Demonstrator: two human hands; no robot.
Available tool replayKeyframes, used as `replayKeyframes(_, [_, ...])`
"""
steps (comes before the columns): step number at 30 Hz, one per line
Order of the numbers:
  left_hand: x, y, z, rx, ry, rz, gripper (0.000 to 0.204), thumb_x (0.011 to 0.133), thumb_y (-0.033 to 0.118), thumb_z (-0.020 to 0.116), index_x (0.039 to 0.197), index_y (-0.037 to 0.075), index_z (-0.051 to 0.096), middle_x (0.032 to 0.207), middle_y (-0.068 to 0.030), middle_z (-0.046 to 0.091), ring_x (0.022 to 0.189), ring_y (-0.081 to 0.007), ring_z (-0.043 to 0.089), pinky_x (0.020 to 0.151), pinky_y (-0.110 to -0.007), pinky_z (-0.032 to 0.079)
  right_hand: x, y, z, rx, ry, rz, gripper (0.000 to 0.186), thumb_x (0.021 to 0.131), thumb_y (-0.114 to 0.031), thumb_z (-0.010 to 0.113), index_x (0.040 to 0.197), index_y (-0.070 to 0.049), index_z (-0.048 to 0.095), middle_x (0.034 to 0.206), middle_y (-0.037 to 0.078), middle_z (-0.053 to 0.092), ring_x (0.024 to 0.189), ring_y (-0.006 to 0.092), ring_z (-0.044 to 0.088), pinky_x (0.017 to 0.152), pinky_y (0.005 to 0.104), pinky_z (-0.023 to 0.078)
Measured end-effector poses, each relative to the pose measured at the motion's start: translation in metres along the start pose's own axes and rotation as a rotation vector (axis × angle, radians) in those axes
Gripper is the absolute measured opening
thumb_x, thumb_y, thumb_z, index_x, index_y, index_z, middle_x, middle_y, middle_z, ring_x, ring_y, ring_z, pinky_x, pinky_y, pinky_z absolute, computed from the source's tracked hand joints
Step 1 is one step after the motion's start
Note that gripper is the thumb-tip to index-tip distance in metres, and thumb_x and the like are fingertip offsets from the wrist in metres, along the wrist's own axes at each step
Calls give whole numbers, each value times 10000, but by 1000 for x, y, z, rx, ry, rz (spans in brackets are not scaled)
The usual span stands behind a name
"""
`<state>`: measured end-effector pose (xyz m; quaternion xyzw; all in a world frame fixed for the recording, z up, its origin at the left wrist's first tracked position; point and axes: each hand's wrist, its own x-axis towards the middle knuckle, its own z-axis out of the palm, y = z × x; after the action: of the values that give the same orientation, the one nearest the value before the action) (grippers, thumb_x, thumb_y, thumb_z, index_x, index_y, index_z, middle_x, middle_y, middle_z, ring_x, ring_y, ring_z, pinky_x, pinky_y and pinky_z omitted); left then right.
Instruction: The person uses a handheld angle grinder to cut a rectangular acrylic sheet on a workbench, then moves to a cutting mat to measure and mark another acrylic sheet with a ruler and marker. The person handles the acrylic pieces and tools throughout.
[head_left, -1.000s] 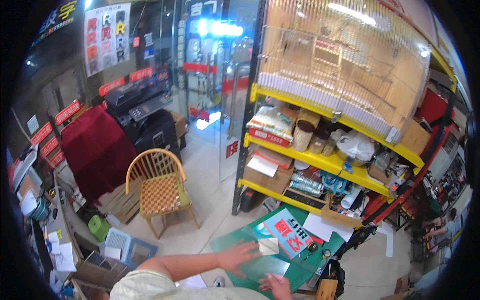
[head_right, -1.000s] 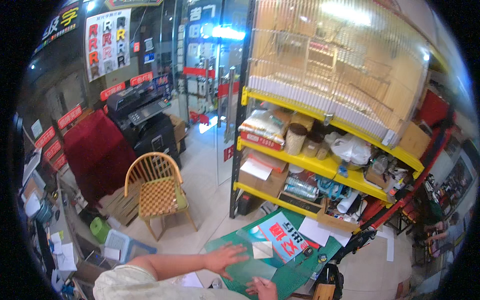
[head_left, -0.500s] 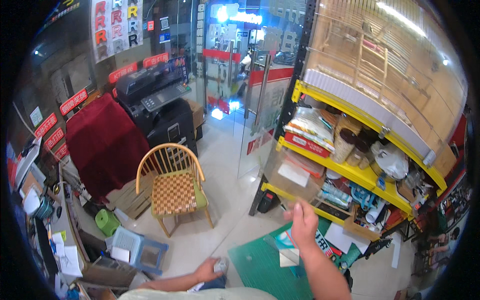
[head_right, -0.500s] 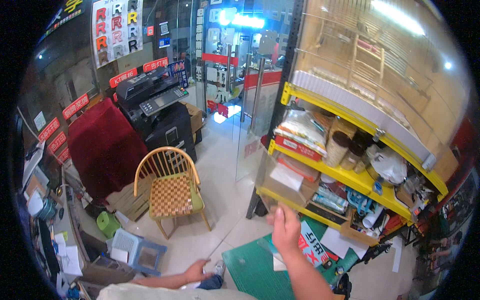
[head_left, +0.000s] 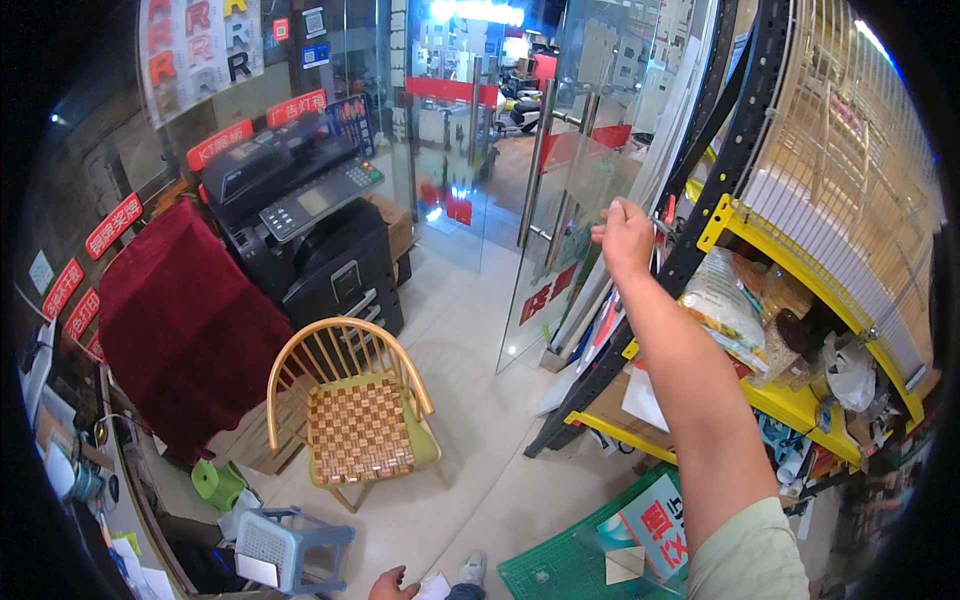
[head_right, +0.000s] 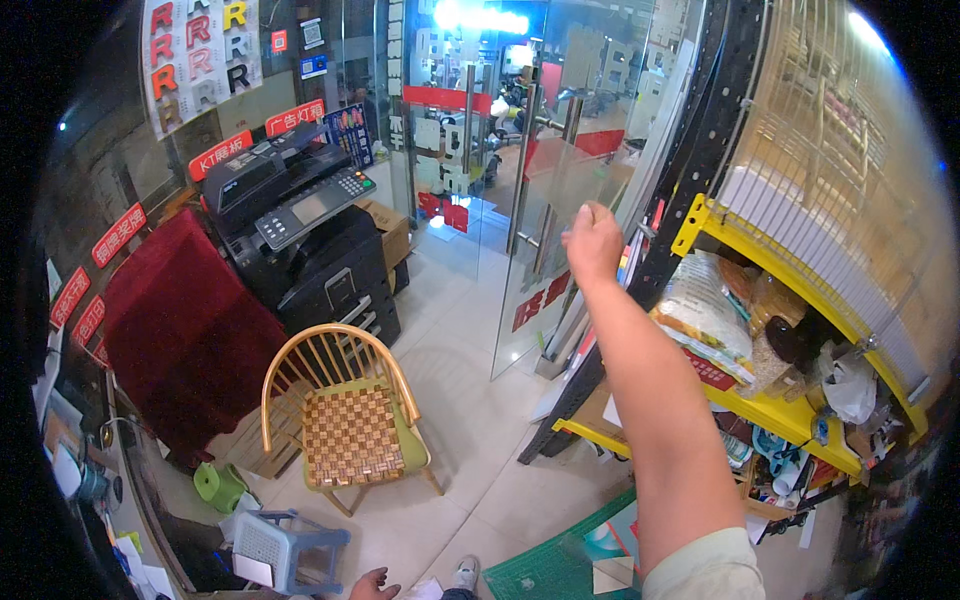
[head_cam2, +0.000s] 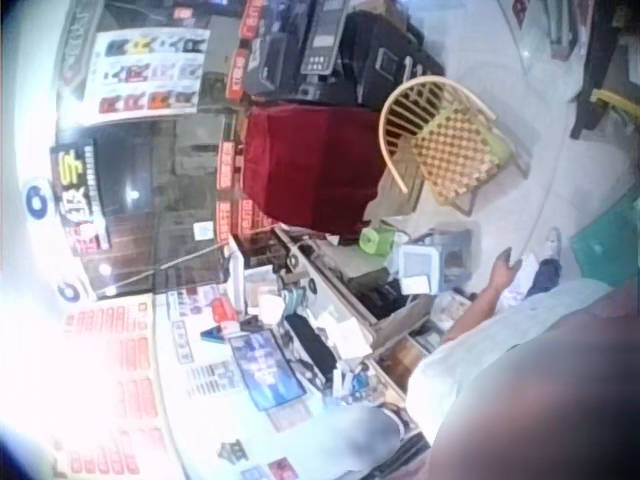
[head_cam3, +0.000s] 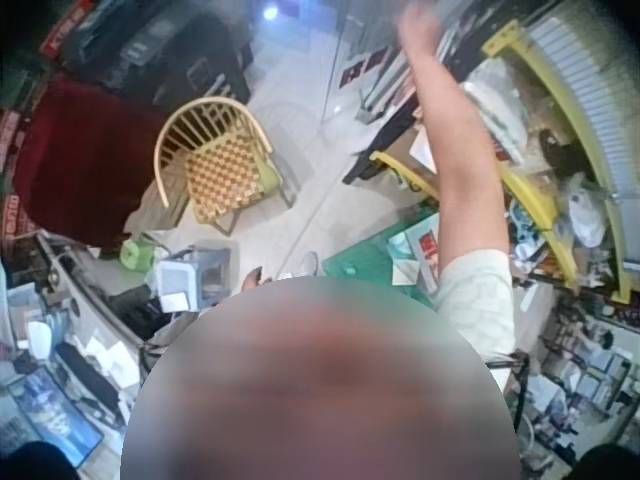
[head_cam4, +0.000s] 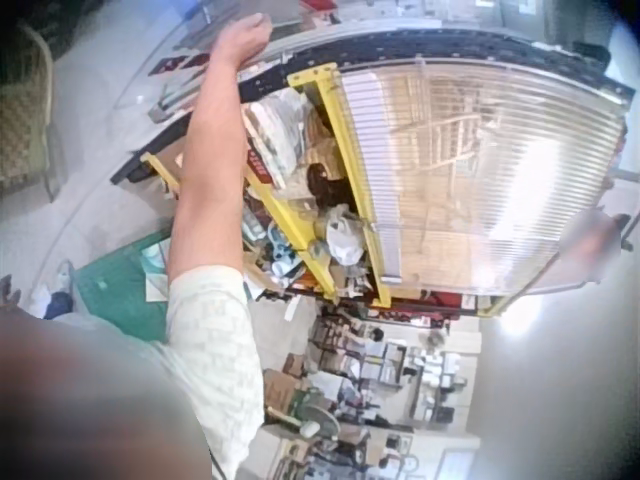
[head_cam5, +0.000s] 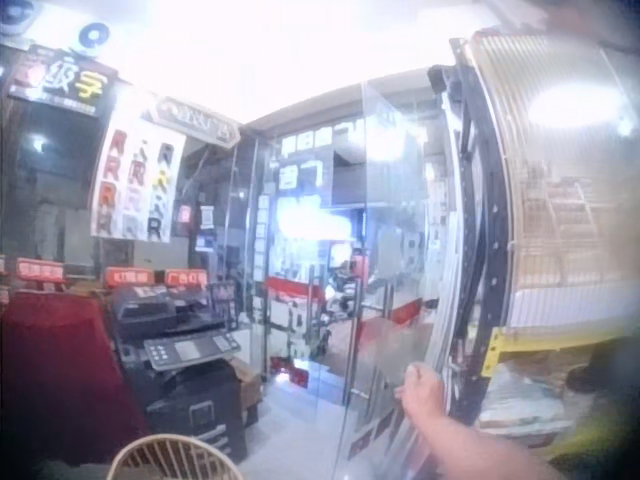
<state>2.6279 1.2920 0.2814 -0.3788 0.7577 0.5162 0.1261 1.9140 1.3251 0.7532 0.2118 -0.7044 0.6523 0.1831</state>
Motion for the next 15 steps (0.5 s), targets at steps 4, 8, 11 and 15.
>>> replayKeyframes(4, [-8, -10, -3, 71, 76, 29, 707, 967, 334, 779, 1487, -99, 574, 1445, -346, 637, 1347, -446, 640, 1164, -461, 505, 22, 3, 17, -3, -24, -28, 366, 1112, -233, 551, 1263, 75, 679, 967, 159, 769, 669, 242, 775, 610, 363, 620])
replayKeyframes(8, [-5, -11, -3, -11, 56, -7, 721, 967, 324, 789, 1507, -91, 553, 1443, -348, 638, 1349, -443, 642, 1156, -462, 511, 37, 2, 28, 5, -6, 10, 376, 1129, -224, 539, 1288, 99, 652, 1031, 178, 762, 716, 245, 778, 623, 347, 635])
replayKeyframes(11, [-3, -20, -1, -42, 54, -22, 732, 967, 317, 797, 1522, -85, 538, 1442, -351, 638, 1351, -441, 644, 1150, -462, 515, 52, 4, 32, 74, -18, 38, 367, 1137, -220, 539, 1272, 104, 647, 1048, 187, 760, 714, 247, 776, 618, 338, 638])
replayKeyframes(15, [-1, -26, -2, -49, 82, -38, 738, 968, 311, 805, 1537, -69, 530, 1453, -348, 633, 1354, -437, 644, 1145, -462, 520, 75, 14, 42, 87, -44, 59, 332, 1133, -223, 555, 1244, 74, 657, 1008, 175, 761, 681, 239, 769, 590, 335, 629])
